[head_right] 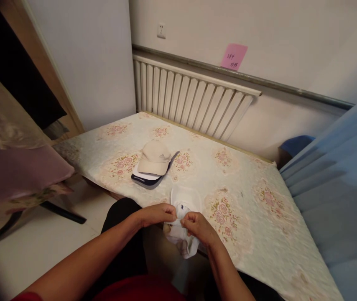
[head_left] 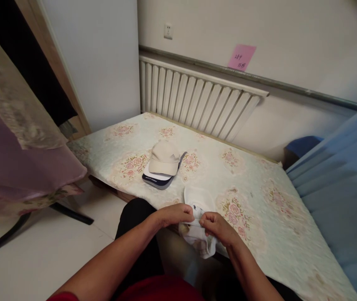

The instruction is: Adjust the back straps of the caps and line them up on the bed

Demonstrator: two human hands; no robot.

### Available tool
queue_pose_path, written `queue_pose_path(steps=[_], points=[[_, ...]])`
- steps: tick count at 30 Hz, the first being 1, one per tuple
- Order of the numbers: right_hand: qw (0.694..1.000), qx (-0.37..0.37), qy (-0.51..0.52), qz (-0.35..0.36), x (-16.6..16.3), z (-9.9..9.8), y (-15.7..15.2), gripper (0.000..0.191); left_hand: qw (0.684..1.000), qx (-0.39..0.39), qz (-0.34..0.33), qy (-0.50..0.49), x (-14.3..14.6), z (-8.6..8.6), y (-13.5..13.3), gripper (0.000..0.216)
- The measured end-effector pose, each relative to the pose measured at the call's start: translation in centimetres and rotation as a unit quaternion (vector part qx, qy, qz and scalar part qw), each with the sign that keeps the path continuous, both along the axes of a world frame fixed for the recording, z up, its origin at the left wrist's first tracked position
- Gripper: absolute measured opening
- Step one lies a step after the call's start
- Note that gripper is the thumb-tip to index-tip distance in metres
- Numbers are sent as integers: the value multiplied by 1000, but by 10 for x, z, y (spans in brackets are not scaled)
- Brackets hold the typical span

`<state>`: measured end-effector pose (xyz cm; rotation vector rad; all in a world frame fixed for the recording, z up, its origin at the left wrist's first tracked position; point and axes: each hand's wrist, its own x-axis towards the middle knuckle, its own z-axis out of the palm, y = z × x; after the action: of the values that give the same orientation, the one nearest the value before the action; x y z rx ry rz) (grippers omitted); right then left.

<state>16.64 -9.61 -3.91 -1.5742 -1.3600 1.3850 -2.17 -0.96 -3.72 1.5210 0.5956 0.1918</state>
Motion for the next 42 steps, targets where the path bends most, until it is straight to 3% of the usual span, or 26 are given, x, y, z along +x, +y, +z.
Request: queue_pose_path(steps=[15, 35, 42], points=[[999, 38, -30, -15, 0, -11, -1, 22, 1000, 17, 2, 4, 4, -1, 0, 15], [996, 57, -62, -38, -8, -4, -2, 24, 999, 33, 1, 17, 5, 1, -1, 17], [1000, 3, -28, -5, -6, 2, -4, 22, 999, 44, -10, 16, 6, 0, 2, 14]])
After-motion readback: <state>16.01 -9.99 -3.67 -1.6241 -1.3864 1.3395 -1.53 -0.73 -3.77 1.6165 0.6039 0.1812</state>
